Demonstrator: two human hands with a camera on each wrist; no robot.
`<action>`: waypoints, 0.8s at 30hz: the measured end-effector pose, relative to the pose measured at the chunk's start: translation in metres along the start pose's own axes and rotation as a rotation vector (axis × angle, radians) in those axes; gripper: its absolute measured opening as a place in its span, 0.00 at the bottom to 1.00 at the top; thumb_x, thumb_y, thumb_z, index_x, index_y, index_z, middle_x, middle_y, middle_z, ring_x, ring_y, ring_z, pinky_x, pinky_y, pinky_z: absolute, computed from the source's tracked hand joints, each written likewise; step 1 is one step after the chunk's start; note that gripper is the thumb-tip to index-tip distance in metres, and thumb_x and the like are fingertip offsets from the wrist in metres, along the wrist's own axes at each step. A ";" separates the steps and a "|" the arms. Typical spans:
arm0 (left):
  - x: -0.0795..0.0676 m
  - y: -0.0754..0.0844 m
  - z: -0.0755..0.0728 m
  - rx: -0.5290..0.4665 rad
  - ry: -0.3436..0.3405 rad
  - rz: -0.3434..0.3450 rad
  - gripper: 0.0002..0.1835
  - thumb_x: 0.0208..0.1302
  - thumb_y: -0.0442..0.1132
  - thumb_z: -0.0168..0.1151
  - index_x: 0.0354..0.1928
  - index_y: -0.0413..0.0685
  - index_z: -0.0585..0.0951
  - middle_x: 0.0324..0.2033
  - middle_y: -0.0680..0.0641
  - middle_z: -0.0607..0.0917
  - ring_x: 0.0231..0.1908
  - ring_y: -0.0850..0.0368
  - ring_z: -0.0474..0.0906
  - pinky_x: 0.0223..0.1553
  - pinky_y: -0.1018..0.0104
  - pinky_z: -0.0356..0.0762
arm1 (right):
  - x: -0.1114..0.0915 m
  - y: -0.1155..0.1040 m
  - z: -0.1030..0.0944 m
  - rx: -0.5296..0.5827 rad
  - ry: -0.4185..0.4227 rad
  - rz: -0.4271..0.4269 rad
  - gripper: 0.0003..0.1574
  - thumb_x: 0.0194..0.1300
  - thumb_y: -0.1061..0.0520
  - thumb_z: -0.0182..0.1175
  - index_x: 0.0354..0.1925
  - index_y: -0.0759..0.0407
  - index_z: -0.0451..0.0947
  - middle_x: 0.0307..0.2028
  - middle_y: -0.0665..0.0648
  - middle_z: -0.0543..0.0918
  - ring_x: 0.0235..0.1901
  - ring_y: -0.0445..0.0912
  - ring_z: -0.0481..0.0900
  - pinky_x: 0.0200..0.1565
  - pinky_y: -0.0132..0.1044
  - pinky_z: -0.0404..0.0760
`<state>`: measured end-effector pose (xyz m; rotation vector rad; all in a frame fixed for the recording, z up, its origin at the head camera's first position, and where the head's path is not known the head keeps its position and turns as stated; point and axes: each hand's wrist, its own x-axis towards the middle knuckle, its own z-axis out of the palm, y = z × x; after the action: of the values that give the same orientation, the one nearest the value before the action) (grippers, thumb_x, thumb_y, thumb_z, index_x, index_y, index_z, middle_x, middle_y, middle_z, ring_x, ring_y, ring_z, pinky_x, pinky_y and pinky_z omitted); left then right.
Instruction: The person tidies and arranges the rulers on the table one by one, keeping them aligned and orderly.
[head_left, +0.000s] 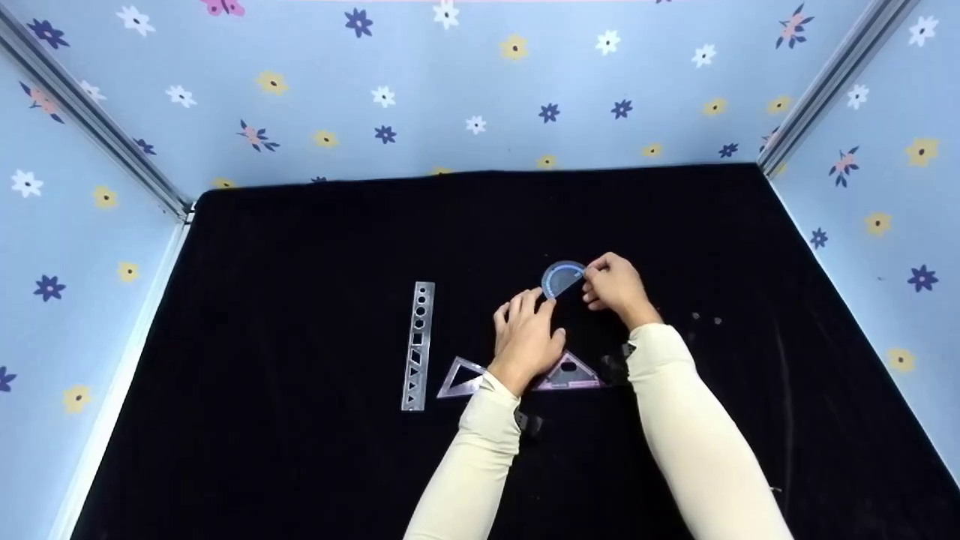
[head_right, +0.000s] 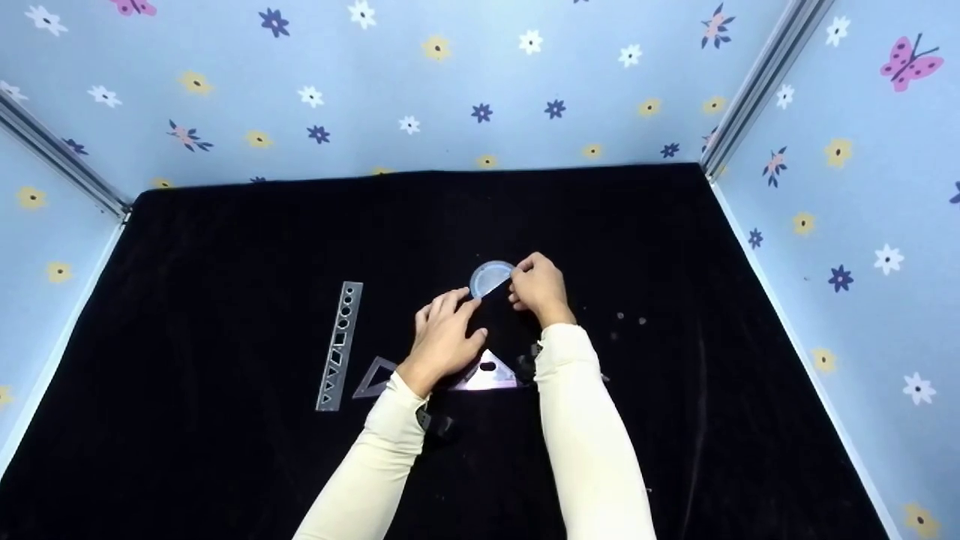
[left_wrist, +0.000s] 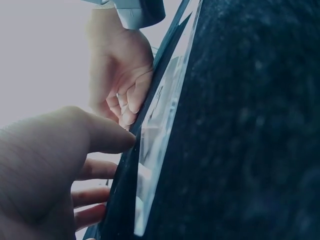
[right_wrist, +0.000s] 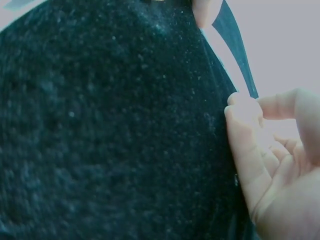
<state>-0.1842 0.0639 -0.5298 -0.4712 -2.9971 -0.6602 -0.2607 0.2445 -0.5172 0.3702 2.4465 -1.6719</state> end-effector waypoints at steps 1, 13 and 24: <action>0.000 0.000 0.000 -0.003 -0.001 0.002 0.27 0.66 0.51 0.60 0.65 0.51 0.77 0.70 0.47 0.69 0.70 0.49 0.60 0.68 0.46 0.55 | 0.000 0.001 0.000 0.015 0.007 0.005 0.07 0.70 0.62 0.53 0.44 0.66 0.71 0.26 0.58 0.80 0.19 0.43 0.80 0.22 0.36 0.83; 0.000 -0.005 -0.001 0.002 0.021 0.026 0.25 0.67 0.49 0.59 0.64 0.52 0.79 0.68 0.52 0.72 0.69 0.51 0.62 0.66 0.48 0.58 | 0.002 0.007 -0.003 0.180 0.030 0.052 0.07 0.72 0.61 0.53 0.42 0.67 0.72 0.24 0.57 0.82 0.19 0.42 0.83 0.25 0.33 0.84; 0.000 -0.005 -0.002 -0.010 0.022 0.031 0.26 0.67 0.49 0.59 0.66 0.50 0.78 0.69 0.52 0.71 0.69 0.51 0.62 0.66 0.48 0.58 | 0.000 0.008 -0.003 0.194 0.041 0.042 0.10 0.71 0.59 0.49 0.36 0.65 0.72 0.24 0.58 0.83 0.19 0.44 0.84 0.24 0.35 0.84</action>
<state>-0.1862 0.0586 -0.5303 -0.5057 -2.9609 -0.6743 -0.2589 0.2504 -0.5228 0.4816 2.2927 -1.9080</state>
